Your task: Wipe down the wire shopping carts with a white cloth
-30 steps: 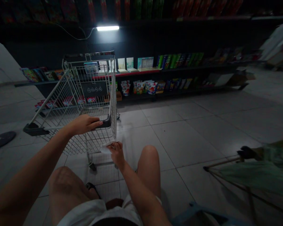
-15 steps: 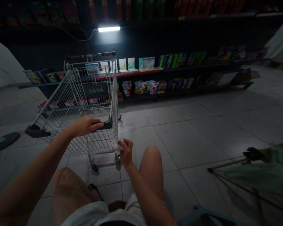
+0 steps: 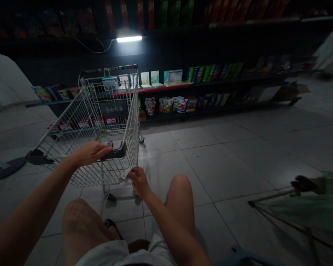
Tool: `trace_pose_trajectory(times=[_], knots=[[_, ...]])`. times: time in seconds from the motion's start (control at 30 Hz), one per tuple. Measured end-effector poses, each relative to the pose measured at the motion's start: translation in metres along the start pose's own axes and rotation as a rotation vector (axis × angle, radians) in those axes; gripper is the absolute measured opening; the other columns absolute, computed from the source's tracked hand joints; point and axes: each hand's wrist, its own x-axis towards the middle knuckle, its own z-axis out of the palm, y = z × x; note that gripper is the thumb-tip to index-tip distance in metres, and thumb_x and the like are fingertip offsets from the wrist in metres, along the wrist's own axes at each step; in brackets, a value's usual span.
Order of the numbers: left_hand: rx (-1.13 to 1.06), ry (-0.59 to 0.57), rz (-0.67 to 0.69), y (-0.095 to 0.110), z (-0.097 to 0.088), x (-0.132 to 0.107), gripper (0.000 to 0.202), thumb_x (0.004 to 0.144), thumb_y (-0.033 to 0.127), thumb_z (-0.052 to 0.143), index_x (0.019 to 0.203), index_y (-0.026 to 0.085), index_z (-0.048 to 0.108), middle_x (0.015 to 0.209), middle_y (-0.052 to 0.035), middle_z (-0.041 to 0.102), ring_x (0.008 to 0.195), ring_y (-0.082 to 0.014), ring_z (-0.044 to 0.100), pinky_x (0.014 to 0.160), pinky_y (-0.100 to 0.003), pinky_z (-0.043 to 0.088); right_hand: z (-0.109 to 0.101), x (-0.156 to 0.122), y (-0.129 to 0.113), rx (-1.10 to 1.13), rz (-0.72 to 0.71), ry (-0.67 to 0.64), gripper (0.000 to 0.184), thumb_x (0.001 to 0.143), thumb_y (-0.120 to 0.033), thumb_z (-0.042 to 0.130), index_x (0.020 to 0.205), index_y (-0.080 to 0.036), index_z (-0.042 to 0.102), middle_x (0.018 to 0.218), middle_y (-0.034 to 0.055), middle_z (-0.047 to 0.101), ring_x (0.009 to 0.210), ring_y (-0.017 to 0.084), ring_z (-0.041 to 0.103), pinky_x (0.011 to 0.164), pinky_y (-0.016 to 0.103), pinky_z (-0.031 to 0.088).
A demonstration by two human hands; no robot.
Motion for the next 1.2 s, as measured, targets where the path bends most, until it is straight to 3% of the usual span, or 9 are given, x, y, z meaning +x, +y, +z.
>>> trace_pose_trajectory(times=[0.1, 0.27, 0.33, 0.43, 0.6, 0.7, 0.87, 1.1, 1.2], knots=[[0.107, 0.014, -0.004, 0.003, -0.003, -0.010, 0.058, 0.100, 0.051, 0.020, 0.067, 0.020, 0.055, 0.060, -0.0028, 0.061, 0.057, -0.0147, 0.055, 0.058, -0.027, 0.029, -0.016, 0.013, -0.011, -0.008, 0.047, 0.072, 0.050, 0.066, 0.001, 0.042, 0.101, -0.022, 0.069, 0.102, 0.0059, 0.056, 0.100, 0.019, 0.056, 0.088, 0.035, 0.053], [0.301, 0.070, -0.010, 0.037, 0.003, -0.013, 0.045, 0.096, 0.051, 0.033, 0.088, 0.018, 0.063, 0.085, -0.0078, 0.071, 0.074, -0.0215, 0.064, 0.059, -0.030, 0.031, -0.050, 0.090, -0.052, 0.047, -0.014, 0.354, 0.050, 0.077, -0.011, 0.043, 0.123, -0.023, 0.059, 0.122, 0.0100, 0.050, 0.120, 0.024, 0.050, 0.105, 0.045, 0.045], [0.306, 0.121, -0.058, 0.048, 0.010, -0.011, 0.045, 0.092, 0.056, 0.043, 0.097, 0.017, 0.064, 0.090, -0.0093, 0.073, 0.077, -0.0238, 0.066, 0.060, -0.031, 0.033, -0.056, 0.125, -0.064, 0.075, -0.135, 0.274, 0.049, 0.081, -0.014, 0.042, 0.126, -0.025, 0.057, 0.127, 0.0089, 0.051, 0.125, 0.023, 0.049, 0.108, 0.043, 0.043], [0.298, 0.206, -0.089, 0.052, 0.021, -0.009, 0.046, 0.090, 0.057, 0.046, 0.100, 0.016, 0.064, 0.092, -0.0097, 0.073, 0.078, -0.0240, 0.067, 0.060, -0.031, 0.034, -0.055, 0.177, -0.059, 0.062, -0.277, -0.002, 0.042, 0.083, -0.015, 0.044, 0.121, -0.024, 0.061, 0.127, 0.0069, 0.059, 0.121, 0.022, 0.054, 0.106, 0.039, 0.042], [0.322, 0.256, -0.074, 0.044, 0.028, -0.008, 0.046, 0.093, 0.057, 0.041, 0.078, 0.018, 0.060, 0.075, -0.0064, 0.069, 0.067, -0.0206, 0.064, 0.055, -0.031, 0.026, -0.048, 0.243, -0.027, -0.084, -0.178, -0.152, 0.046, 0.077, -0.005, 0.043, 0.116, -0.016, 0.065, 0.126, 0.0101, 0.064, 0.122, 0.023, 0.054, 0.104, 0.039, 0.038], [0.322, 0.287, -0.063, 0.042, 0.029, -0.009, 0.043, 0.093, 0.054, 0.043, 0.076, 0.019, 0.059, 0.071, -0.0055, 0.068, 0.063, -0.0197, 0.062, 0.054, -0.032, 0.023, -0.052, 0.243, -0.034, -0.106, -0.193, -0.197, 0.047, 0.074, -0.002, 0.041, 0.111, -0.015, 0.067, 0.125, 0.0094, 0.066, 0.119, 0.022, 0.055, 0.102, 0.038, 0.037], [0.302, 0.340, -0.021, 0.040, 0.032, -0.010, 0.040, 0.093, 0.052, 0.046, 0.074, 0.019, 0.058, 0.070, -0.0048, 0.068, 0.062, -0.0183, 0.061, 0.054, -0.031, 0.022, -0.071, 0.213, -0.059, -0.029, -0.405, -0.311, 0.044, 0.079, -0.005, 0.041, 0.113, -0.017, 0.066, 0.123, 0.0074, 0.067, 0.118, 0.020, 0.057, 0.101, 0.036, 0.036], [0.314, 0.407, 0.021, 0.037, 0.035, -0.009, 0.044, 0.094, 0.051, 0.044, 0.066, 0.019, 0.056, 0.061, -0.0028, 0.063, 0.054, -0.0148, 0.053, 0.052, -0.029, 0.019, -0.070, 0.245, -0.045, -0.151, -0.272, -0.367, 0.046, 0.072, -0.003, 0.041, 0.108, -0.014, 0.067, 0.122, 0.0098, 0.067, 0.117, 0.022, 0.056, 0.099, 0.039, 0.036], [0.299, 0.426, 0.067, 0.036, 0.033, -0.015, 0.043, 0.094, 0.048, 0.046, 0.064, 0.019, 0.055, 0.058, -0.0018, 0.060, 0.052, -0.0135, 0.050, 0.052, -0.029, 0.021, -0.066, 0.247, -0.046, -0.148, -0.317, -0.399, 0.042, 0.071, -0.004, 0.042, 0.104, -0.015, 0.067, 0.117, 0.0091, 0.067, 0.113, 0.023, 0.056, 0.099, 0.039, 0.036]])
